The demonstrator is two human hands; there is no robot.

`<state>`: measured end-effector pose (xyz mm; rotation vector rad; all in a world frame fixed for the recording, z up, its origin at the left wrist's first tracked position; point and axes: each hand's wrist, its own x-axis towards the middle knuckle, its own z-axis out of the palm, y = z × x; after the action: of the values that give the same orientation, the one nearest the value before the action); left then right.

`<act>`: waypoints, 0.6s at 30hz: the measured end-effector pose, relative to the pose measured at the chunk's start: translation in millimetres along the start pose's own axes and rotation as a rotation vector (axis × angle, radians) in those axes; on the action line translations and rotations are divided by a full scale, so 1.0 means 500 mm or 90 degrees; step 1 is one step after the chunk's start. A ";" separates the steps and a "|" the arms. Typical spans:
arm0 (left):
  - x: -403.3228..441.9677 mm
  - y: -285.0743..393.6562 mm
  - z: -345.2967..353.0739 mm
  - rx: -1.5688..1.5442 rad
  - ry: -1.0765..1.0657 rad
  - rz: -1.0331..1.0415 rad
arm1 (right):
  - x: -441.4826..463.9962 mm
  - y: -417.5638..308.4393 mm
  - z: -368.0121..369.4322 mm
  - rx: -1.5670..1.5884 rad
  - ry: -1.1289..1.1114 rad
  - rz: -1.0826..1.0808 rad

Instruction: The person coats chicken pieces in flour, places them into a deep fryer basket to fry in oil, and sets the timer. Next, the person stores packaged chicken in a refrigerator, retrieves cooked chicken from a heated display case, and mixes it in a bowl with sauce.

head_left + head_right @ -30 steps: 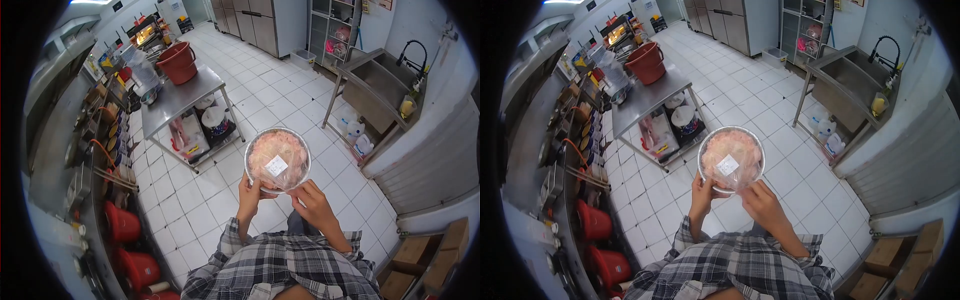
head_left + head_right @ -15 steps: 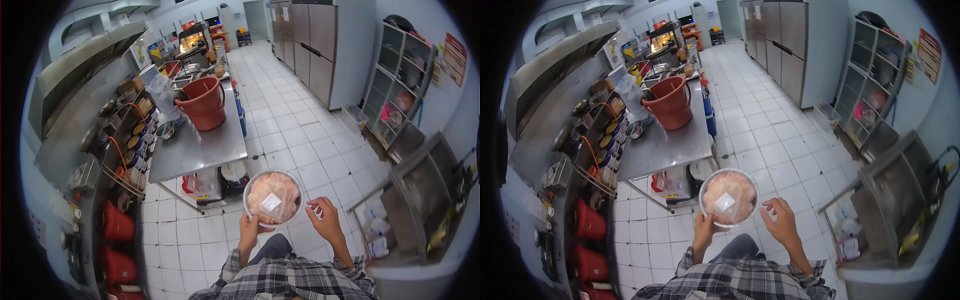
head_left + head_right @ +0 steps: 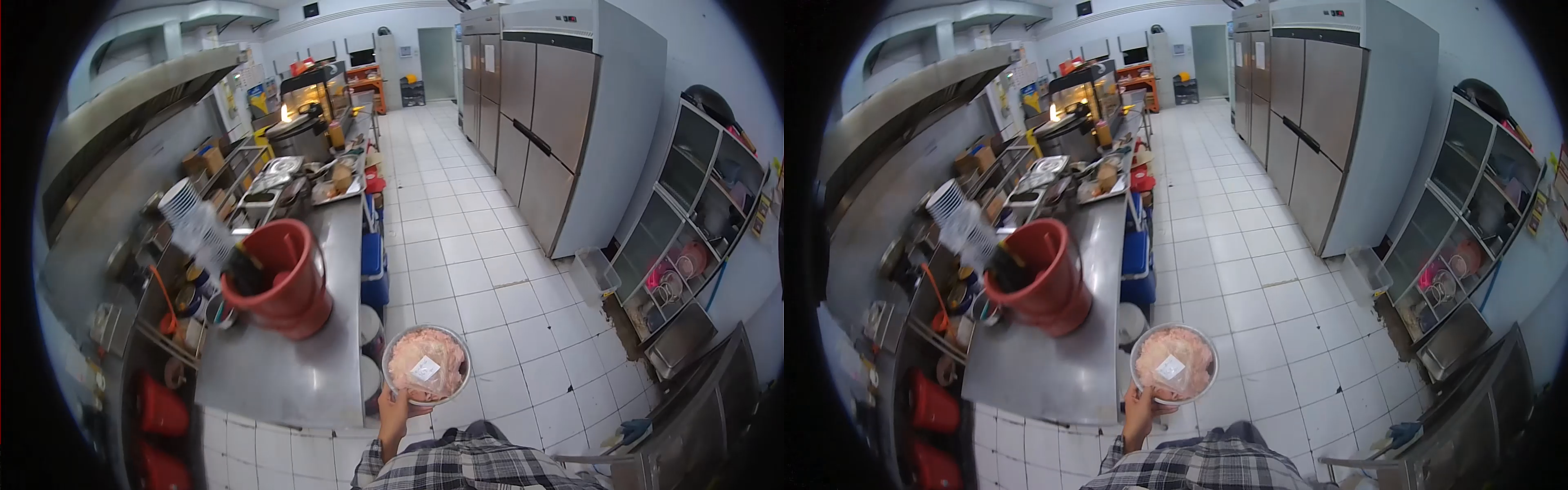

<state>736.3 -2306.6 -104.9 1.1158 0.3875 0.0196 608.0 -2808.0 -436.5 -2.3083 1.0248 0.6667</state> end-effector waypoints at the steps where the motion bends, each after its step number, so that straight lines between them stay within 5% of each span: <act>1: 0.055 0.015 0.041 -0.001 -0.010 -0.008 | 0.022 -0.023 -0.027 0.036 0.005 0.045; 12: 0.760 0.035 0.363 -0.015 -0.048 -0.072 | 0.534 -0.547 -0.196 0.152 0.015 0.123; 15: 0.917 0.088 0.430 -0.020 -0.014 -0.069 | 0.775 -0.741 -0.232 0.185 0.056 0.034; 18: 1.051 0.112 0.472 -0.030 0.044 -0.056 | 1.103 -0.990 -0.240 0.267 0.191 -0.200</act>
<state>1310.7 -2377.9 -120.4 1.0520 0.4949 -0.0101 1344.7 -2884.0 -559.8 -2.1553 0.8037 -0.0232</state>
